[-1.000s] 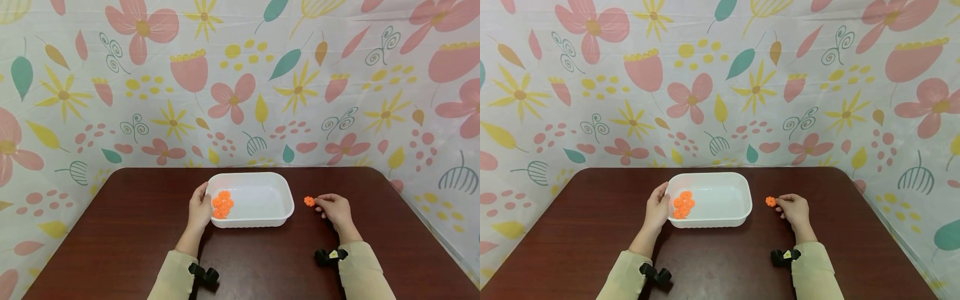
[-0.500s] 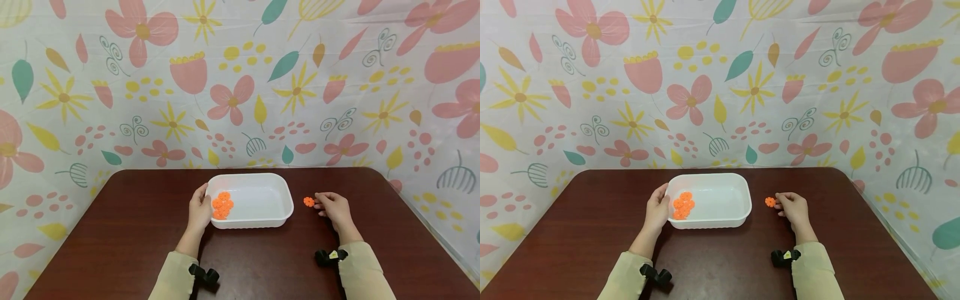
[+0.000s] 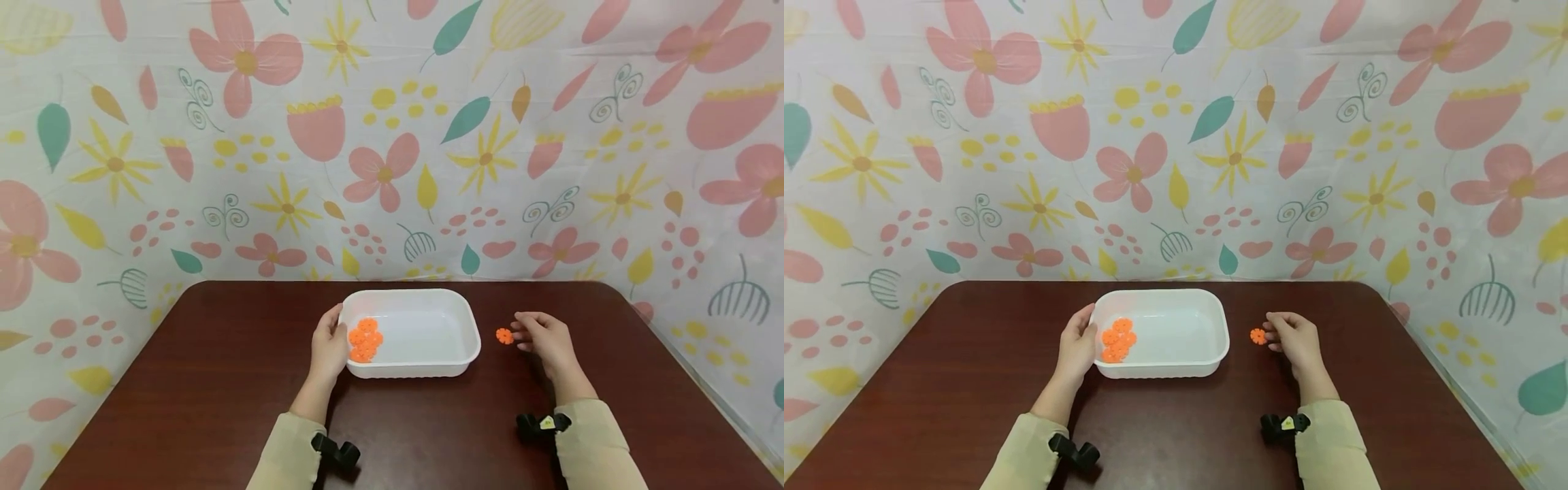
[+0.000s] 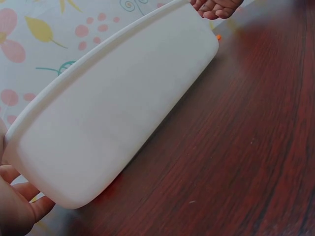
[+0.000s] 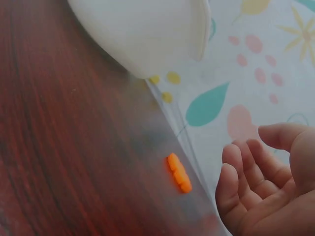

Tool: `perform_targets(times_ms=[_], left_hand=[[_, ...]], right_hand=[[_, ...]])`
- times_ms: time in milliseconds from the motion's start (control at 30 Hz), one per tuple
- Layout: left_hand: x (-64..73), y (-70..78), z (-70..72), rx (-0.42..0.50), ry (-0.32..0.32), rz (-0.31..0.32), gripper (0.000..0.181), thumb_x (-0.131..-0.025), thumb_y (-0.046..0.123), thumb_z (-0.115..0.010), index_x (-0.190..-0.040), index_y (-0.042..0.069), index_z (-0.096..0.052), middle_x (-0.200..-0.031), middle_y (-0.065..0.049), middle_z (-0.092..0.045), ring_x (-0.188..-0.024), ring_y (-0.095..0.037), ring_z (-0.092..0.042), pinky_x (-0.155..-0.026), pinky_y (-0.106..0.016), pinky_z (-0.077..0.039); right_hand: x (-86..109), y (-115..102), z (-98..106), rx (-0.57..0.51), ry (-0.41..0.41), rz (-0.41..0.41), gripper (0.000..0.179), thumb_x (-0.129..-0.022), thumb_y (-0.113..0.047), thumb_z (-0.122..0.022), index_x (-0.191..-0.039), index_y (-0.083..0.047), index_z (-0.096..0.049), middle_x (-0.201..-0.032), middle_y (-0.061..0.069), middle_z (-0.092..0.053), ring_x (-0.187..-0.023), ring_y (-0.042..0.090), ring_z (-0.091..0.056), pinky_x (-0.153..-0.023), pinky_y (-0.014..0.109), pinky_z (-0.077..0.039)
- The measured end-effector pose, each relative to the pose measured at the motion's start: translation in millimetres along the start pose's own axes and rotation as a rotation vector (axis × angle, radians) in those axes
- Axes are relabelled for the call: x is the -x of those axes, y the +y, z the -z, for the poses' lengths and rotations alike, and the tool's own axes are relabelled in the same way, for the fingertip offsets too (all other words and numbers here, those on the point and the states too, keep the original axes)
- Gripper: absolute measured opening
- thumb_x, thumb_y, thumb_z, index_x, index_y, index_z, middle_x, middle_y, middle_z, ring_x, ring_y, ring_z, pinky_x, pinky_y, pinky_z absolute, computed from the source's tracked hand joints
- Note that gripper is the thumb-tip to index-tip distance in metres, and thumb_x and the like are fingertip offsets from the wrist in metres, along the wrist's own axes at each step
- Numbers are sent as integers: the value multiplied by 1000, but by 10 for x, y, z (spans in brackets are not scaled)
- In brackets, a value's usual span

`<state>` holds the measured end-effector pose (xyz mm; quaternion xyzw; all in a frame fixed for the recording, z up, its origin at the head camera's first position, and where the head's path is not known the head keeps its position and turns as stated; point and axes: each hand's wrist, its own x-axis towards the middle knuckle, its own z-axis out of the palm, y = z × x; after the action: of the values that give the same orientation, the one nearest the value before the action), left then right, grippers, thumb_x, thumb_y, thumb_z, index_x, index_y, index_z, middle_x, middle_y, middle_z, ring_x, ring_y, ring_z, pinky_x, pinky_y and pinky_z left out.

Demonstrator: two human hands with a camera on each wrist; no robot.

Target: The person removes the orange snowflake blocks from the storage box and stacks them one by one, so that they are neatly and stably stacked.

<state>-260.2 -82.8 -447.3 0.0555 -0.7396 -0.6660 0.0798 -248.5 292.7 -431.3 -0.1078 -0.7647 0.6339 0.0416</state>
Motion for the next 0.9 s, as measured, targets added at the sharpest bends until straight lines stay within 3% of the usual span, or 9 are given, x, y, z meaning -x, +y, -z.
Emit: perform_targets(times_ms=[333,533,667,900], left_hand=[[-9,5,8,15,-12,6,43,-98,12,-39,-141,10,-43,-147,-10,-41,-134,-27,-39,-110,-47,-33],[18,-44,15,2,-10,9,43,-98,11,-40,-140,10,-44,-147,-11,-41,-135,-28,-38,-111,-47,-32],[10,-52,11,5,-3,-9,42,-98,10,-40,-139,9,-45,-146,-13,-42,-135,-28,-38,-111,-46,-32],[-2,-39,0,30,-6,-23,42,-97,8,-40,-139,7,-45,-146,-14,-42,-135,-29,-39,-111,-46,-33]], right_hand=[[2,-231,-127,150,-90,104,52,-93,-40,-57,-120,4,-56,-97,5,-68,-80,11,-66,-75,33,-57],[-19,-336,-255,164,-133,117,49,-94,-35,-56,-122,6,-55,-97,9,-68,-82,13,-67,-74,32,-58],[-54,-415,-354,176,-157,138,50,-93,-37,-57,-119,5,-57,-108,22,-65,-84,14,-67,-73,31,-58],[-51,-581,-547,187,-206,142,51,-91,-38,-60,-119,5,-58,-111,25,-63,-89,21,-68,-78,37,-57]])
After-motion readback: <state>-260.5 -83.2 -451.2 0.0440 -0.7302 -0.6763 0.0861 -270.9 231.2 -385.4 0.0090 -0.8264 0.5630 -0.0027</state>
